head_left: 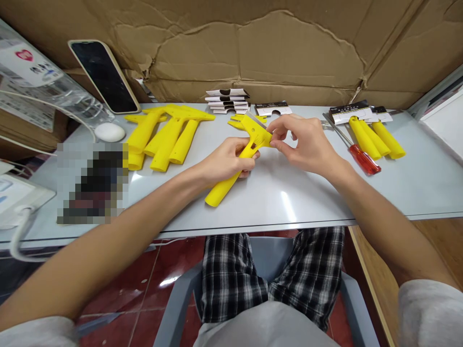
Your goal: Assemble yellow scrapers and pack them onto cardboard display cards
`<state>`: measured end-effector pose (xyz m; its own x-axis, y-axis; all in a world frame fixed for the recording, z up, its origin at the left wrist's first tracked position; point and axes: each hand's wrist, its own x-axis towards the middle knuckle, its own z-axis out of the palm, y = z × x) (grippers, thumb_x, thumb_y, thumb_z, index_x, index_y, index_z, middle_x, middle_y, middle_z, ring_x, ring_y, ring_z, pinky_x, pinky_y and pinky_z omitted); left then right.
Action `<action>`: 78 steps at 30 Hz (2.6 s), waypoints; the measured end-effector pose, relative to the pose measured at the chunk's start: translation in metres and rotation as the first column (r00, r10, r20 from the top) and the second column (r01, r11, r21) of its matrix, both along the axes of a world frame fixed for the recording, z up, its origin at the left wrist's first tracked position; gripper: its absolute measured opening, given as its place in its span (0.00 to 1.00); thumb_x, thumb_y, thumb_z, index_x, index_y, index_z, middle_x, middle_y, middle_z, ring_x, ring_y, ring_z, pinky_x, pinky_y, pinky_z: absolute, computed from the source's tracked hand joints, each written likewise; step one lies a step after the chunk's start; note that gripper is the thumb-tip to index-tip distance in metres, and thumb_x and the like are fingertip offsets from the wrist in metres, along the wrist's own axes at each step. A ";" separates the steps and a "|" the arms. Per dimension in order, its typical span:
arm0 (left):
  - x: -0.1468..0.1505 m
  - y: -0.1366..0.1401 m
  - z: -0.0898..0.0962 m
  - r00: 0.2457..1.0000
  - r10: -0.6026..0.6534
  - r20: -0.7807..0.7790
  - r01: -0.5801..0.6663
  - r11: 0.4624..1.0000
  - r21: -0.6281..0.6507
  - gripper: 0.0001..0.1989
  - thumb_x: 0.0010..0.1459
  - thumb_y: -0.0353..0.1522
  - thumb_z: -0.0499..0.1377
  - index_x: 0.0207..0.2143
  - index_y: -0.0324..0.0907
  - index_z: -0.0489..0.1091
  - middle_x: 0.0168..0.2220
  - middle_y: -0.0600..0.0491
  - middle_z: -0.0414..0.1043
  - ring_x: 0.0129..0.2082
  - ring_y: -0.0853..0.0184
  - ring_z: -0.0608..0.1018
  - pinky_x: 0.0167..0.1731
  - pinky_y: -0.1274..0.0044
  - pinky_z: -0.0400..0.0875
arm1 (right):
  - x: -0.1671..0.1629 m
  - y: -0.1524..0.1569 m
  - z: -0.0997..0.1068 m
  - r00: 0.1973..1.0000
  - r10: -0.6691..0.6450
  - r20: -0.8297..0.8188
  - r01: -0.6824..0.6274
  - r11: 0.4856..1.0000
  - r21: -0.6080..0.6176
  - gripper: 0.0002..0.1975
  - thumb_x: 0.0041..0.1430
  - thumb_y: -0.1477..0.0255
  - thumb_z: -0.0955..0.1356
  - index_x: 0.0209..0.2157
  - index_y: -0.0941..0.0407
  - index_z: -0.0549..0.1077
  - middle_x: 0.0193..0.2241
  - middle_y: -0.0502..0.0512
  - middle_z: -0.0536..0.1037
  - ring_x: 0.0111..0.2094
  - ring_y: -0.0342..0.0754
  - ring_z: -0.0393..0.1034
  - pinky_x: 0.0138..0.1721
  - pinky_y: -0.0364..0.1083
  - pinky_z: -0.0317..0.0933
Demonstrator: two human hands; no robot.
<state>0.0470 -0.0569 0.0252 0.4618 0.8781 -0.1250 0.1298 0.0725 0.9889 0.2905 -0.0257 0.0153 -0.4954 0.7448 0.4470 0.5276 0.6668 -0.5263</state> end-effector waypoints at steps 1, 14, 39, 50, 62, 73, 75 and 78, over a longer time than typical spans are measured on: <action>0.000 0.000 0.000 1.000 0.002 0.002 -0.002 1.000 -0.006 0.12 0.43 0.24 0.66 0.29 0.43 0.66 0.27 0.58 0.64 0.22 0.74 0.68 0.23 0.78 0.62 | 0.000 0.000 0.000 1.000 -0.004 -0.004 0.004 1.000 -0.007 0.22 0.73 0.54 0.70 0.55 0.57 0.78 0.42 0.57 0.80 0.47 0.40 0.71 0.58 0.44 0.67; 0.001 -0.001 0.000 1.000 0.012 0.010 -0.012 1.000 -0.011 0.12 0.43 0.24 0.65 0.30 0.43 0.67 0.27 0.59 0.66 0.23 0.74 0.68 0.23 0.78 0.63 | 0.001 -0.002 0.004 1.000 -0.022 -0.019 0.020 0.998 -0.055 0.21 0.72 0.57 0.71 0.56 0.56 0.81 0.44 0.57 0.81 0.47 0.41 0.73 0.60 0.46 0.69; 0.003 -0.002 -0.001 0.998 0.023 0.054 -0.021 0.999 -0.038 0.12 0.43 0.23 0.66 0.29 0.42 0.68 0.26 0.59 0.65 0.22 0.74 0.68 0.23 0.80 0.64 | -0.004 0.002 -0.005 0.999 -0.045 0.012 0.045 0.998 -0.037 0.23 0.73 0.57 0.68 0.58 0.59 0.74 0.43 0.56 0.79 0.44 0.38 0.71 0.54 0.43 0.70; 0.003 -0.003 -0.003 0.996 0.030 0.081 -0.027 0.999 -0.036 0.11 0.44 0.22 0.65 0.29 0.41 0.68 0.26 0.58 0.65 0.22 0.75 0.68 0.22 0.80 0.62 | -0.008 -0.002 -0.008 0.996 -0.086 0.003 0.086 0.996 -0.029 0.22 0.73 0.56 0.68 0.58 0.58 0.73 0.42 0.56 0.79 0.43 0.37 0.71 0.54 0.42 0.71; 0.004 -0.004 -0.003 0.996 0.046 0.082 -0.042 0.998 -0.046 0.11 0.44 0.21 0.64 0.28 0.42 0.67 0.26 0.58 0.64 0.22 0.75 0.68 0.22 0.80 0.63 | -0.012 -0.004 -0.009 0.987 -0.158 0.015 0.159 0.987 -0.033 0.22 0.73 0.56 0.69 0.58 0.57 0.73 0.42 0.56 0.79 0.44 0.40 0.72 0.56 0.46 0.72; 0.005 -0.004 -0.003 0.994 0.062 0.088 -0.058 0.997 -0.046 0.11 0.43 0.21 0.64 0.28 0.41 0.68 0.26 0.59 0.65 0.22 0.76 0.68 0.22 0.80 0.62 | -0.014 -0.006 -0.008 0.967 -0.253 -0.017 0.249 0.962 -0.110 0.23 0.70 0.53 0.72 0.55 0.57 0.73 0.41 0.56 0.80 0.41 0.39 0.71 0.61 0.50 0.74; 0.004 -0.004 -0.004 0.995 0.056 0.087 -0.052 0.997 -0.051 0.10 0.43 0.21 0.64 0.28 0.41 0.68 0.27 0.58 0.65 0.22 0.75 0.68 0.22 0.80 0.63 | -0.013 -0.003 -0.010 0.970 -0.239 -0.050 0.231 0.964 -0.132 0.25 0.70 0.52 0.72 0.55 0.57 0.73 0.40 0.56 0.80 0.42 0.40 0.71 0.59 0.49 0.75; 0.004 -0.003 -0.005 0.994 0.056 0.090 -0.051 0.997 -0.061 0.10 0.43 0.21 0.64 0.28 0.41 0.68 0.26 0.58 0.65 0.22 0.75 0.67 0.22 0.80 0.63 | -0.011 0.002 -0.015 0.974 -0.217 -0.073 0.203 0.967 -0.154 0.26 0.69 0.52 0.72 0.54 0.58 0.74 0.39 0.57 0.79 0.41 0.40 0.71 0.55 0.48 0.75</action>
